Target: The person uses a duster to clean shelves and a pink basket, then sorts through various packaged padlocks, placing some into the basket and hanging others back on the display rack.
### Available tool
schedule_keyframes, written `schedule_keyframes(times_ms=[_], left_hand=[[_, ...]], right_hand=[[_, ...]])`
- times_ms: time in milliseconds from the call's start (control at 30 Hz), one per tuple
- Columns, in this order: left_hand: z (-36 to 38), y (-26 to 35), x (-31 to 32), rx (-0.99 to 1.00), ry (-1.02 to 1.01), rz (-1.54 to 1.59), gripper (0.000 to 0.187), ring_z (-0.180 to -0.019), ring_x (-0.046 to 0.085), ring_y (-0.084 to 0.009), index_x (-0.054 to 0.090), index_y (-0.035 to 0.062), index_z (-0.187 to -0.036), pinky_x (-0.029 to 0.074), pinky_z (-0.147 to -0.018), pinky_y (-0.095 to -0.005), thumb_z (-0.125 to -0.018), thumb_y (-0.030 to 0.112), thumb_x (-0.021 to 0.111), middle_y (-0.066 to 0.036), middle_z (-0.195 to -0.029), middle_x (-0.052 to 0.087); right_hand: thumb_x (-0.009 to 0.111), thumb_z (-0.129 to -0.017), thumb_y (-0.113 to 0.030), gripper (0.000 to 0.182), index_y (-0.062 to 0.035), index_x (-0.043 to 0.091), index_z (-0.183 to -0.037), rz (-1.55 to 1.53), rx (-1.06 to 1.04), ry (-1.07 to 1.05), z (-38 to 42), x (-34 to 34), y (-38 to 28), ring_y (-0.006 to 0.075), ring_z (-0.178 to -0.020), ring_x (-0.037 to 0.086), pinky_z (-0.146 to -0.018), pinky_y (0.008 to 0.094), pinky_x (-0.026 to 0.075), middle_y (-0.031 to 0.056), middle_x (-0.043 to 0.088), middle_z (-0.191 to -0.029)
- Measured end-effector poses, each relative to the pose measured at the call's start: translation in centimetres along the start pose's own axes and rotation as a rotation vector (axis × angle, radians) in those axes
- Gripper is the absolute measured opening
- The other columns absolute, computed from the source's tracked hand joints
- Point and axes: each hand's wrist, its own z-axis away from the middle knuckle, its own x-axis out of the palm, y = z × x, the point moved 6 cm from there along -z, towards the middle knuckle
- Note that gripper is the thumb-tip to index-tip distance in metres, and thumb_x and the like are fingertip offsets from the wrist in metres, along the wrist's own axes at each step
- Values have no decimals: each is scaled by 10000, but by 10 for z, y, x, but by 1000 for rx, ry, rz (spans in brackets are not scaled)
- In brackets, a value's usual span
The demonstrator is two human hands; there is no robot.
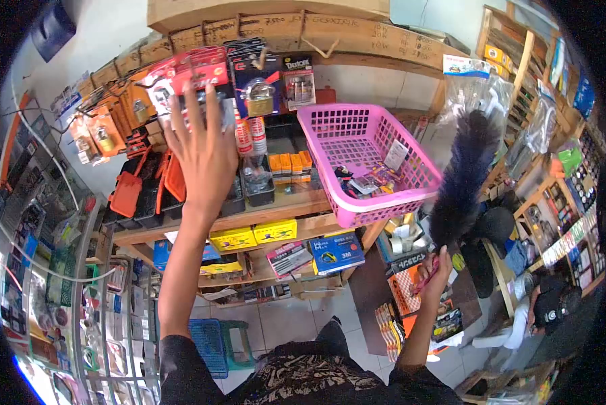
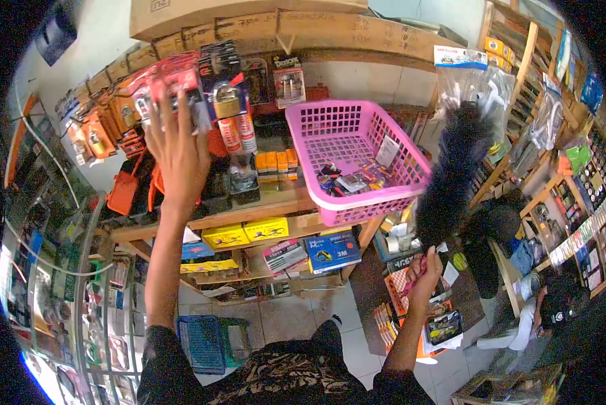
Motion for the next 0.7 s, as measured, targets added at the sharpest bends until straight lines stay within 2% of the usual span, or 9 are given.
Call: schedule_keyframes(times_ms=[167, 300, 333, 367, 433, 467, 500, 567, 700], left_hand=[[40, 21, -16, 38, 292, 245, 637, -1341, 270, -477, 448, 69, -1345, 198, -1094, -574, -778, 172, 720, -283, -1447, 298], [74, 64, -25, 316, 382, 472, 541, -1294, 347, -457, 433, 98, -1316, 300, -1060, -604, -827, 248, 612, -264, -1352, 375], [76, 87, -20, 450, 452, 276, 532, -1220, 419, -447, 441, 116, -1294, 381, -986, -620, -815, 293, 589, -265, -1310, 396], [71, 100, -10, 448, 436, 277, 532, -1220, 419, -447, 441, 116, -1294, 381, -986, -620, -815, 293, 589, -265, -1310, 396], [62, 116, 5, 495, 411, 709, 274, -1116, 490, -360, 596, 173, -1030, 432, -924, -547, -852, 381, 607, -195, -1242, 485], [48, 129, 12, 462, 199, 725, 255, -1099, 503, -348, 637, 153, -985, 434, -918, -519, -836, 360, 640, -200, -1244, 505], [34, 141, 15, 454, 185, 722, 255, -1099, 503, -348, 637, 153, -985, 434, -918, -519, -836, 360, 640, -200, -1244, 505], [4, 172, 54, 388, -196, 759, 310, -1106, 503, -345, 631, 124, -1062, 431, -926, -480, -815, 305, 673, -216, -1272, 495], [-32, 215, 129, 358, -412, 790, 465, -1143, 501, -366, 560, 36, -1185, 404, -979, -468, -802, 258, 703, -214, -1238, 514]], right_hand=[[504, -980, -420, 367, -123, 440, -775, -87, 28, 53, -30, -18, 7, 94, -347, 309, -316, 245, 258, -14, 342, -496], [489, -989, -412, 356, -139, 387, -785, -134, -33, 62, -58, -36, 14, 100, -358, 319, -324, 244, 289, -5, 350, -509], [492, -989, -408, 355, -130, 399, -789, -144, -81, 83, -64, -40, 15, 104, -370, 335, -332, 241, 301, 3, 369, -520], [495, -989, -405, 355, -121, 410, -793, -153, -129, 103, -71, -46, 15, 108, -382, 350, -341, 238, 313, 12, 389, -532], [504, -985, -401, 354, -109, 423, -802, -149, -166, 106, -90, -62, 25, 113, -394, 364, -348, 241, 323, 23, 407, -543], [513, -982, -398, 354, -98, 436, -812, -152, -215, 107, -99, -70, 26, 118, -406, 377, -355, 245, 332, 35, 424, -554], [513, -982, -398, 354, -98, 436, -812, -145, -201, 105, -107, -73, 29, 118, -406, 377, -355, 245, 332, 35, 424, -554], [524, -977, -403, 378, -67, 451, -819, -216, -235, 197, -120, -85, 30, 129, -413, 385, -365, 252, 341, 52, 439, -559], [467, -983, -445, 432, -30, 492, -868, -148, -248, 118, -148, -98, 25, 112, -441, 380, -391, 242, 316, 33, 424, -578]])
